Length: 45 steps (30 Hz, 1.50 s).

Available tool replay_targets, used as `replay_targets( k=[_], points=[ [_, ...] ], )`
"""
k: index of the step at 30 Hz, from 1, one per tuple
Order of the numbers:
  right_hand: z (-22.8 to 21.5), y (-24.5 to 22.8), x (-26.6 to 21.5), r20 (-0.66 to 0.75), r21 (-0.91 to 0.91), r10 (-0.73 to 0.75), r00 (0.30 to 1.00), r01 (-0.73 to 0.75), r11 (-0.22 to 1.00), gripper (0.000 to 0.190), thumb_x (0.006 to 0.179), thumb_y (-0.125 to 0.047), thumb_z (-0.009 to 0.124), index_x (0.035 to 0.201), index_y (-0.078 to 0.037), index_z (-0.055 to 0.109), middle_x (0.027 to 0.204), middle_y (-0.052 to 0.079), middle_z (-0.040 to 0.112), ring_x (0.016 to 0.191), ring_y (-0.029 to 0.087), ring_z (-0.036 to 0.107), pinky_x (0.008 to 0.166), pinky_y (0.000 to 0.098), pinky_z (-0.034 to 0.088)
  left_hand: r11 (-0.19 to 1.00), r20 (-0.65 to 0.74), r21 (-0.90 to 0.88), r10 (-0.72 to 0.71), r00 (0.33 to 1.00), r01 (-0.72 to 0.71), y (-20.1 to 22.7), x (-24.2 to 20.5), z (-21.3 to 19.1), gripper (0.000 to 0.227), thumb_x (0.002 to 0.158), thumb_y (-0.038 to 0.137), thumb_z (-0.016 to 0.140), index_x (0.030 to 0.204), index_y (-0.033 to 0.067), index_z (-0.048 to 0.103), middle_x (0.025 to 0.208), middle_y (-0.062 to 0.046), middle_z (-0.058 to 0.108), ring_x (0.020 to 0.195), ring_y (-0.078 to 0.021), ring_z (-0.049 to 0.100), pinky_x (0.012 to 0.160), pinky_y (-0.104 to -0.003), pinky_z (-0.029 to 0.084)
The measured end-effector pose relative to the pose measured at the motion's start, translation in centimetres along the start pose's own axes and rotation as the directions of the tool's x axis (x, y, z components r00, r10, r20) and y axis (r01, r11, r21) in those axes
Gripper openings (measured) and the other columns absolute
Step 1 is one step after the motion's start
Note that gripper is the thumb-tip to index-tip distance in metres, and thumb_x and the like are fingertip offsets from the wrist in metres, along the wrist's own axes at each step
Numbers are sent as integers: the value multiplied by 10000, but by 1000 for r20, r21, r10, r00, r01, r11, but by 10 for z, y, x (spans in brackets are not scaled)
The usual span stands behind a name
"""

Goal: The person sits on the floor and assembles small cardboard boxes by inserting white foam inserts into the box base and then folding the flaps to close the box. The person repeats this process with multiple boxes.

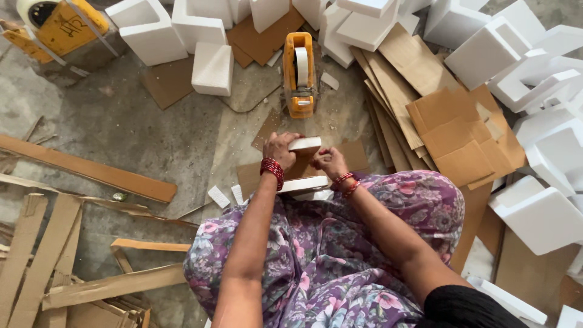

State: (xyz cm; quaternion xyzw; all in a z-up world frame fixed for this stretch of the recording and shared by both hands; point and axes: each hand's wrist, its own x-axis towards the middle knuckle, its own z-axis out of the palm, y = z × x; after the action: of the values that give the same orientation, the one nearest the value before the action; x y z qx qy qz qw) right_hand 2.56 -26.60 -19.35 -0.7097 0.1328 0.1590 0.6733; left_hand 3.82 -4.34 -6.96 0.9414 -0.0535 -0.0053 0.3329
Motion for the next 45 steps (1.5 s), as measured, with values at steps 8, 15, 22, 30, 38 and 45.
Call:
replay_targets(
  k=[8,15,22,30,38,45],
  points=[
    [9,3,18,-133,-647,-400,907,227,728,305,808,-151,848,993,-59,625,785,97,708,719,244,727,656,367,580,998,-24,-26,62,998,-63,5,-2,-8,586,665,-25,585,1142,262,772,1208,18,736,1039,-278,615,955,-420,492],
    [-9,-69,72,-13,-626,-386,922,294,723,175,850,-219,754,995,-128,789,849,44,786,745,136,748,686,294,587,999,-28,-34,36,999,-37,2,-12,-13,651,662,-85,547,1163,264,773,1203,36,748,1004,-257,622,943,-412,494],
    [10,-156,87,210,-222,201,957,-153,963,291,938,-371,719,1011,-92,758,864,-13,772,761,65,731,641,233,570,994,-64,-60,83,994,-87,-12,-8,-1,625,663,-66,580,1170,246,774,1202,10,749,1013,-276,622,932,-408,508],
    [32,-96,112,-66,-342,5,998,-28,939,166,882,-200,821,926,-42,801,854,80,785,726,122,692,628,284,559,993,-57,-49,103,993,-106,-14,-6,7,597,663,-59,563,1154,221,757,1202,19,751,1055,-283,635,940,-428,502],
    [1,-42,106,294,-830,438,850,0,557,222,854,-208,815,1042,-104,757,942,48,765,841,152,707,741,326,574,984,-101,1,177,979,-177,-12,-22,15,589,657,-79,560,1133,217,740,1169,1,733,1120,-311,615,982,-506,460],
    [14,-67,76,201,-978,252,947,178,109,352,839,-235,817,1158,-139,702,1018,60,728,918,201,686,808,361,556,971,-110,-31,234,966,-238,-8,-15,6,591,654,-99,542,1137,190,722,1132,-25,721,1069,-325,605,965,-441,484]
  ],
)
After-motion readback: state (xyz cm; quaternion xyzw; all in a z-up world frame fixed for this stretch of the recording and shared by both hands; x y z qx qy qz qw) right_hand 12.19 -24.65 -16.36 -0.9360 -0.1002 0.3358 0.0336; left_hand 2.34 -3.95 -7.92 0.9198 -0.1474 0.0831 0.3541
